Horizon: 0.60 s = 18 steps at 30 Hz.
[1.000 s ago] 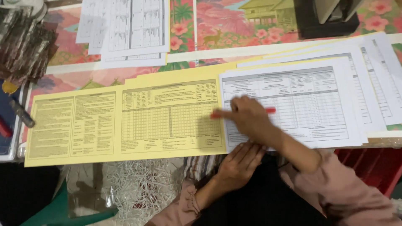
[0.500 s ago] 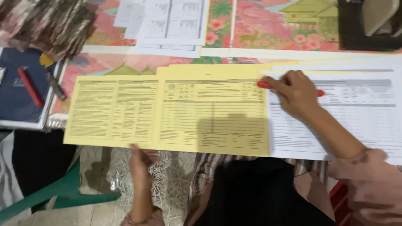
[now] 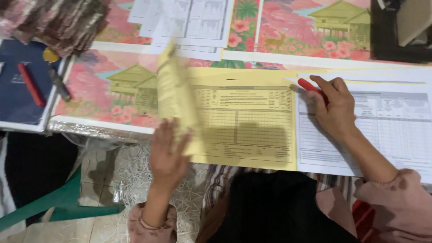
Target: Checking and marking printed forms with a red marker at a workstation.
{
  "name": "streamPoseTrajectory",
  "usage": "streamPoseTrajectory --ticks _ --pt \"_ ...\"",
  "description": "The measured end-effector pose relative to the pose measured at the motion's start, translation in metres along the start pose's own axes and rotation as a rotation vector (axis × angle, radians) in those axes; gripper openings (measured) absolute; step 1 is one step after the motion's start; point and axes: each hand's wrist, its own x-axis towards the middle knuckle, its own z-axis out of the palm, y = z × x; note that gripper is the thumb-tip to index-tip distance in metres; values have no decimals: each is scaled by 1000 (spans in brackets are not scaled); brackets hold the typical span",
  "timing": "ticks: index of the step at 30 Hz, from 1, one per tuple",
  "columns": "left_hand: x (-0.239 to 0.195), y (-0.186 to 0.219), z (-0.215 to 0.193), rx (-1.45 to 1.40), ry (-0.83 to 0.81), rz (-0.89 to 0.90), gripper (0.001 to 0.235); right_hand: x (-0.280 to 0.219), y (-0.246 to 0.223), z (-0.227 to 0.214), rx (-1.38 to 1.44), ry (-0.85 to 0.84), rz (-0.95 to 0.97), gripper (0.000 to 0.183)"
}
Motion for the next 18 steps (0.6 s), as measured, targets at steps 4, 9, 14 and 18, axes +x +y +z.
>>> streamPoseTrajectory --ticks 4,9,14,18 --pt "18 45 20 30 -250 282 63 11 -46 -37 869 -520 760 66" --pt "20 60 30 7 -254 306 42 7 -50 -29 708 -547 812 22" --pt "40 50 10 -57 -670 182 77 -10 -38 -8 613 -583 786 12" --pt "73 40 4 7 -561 -63 67 -17 -40 -9 485 -569 756 11"
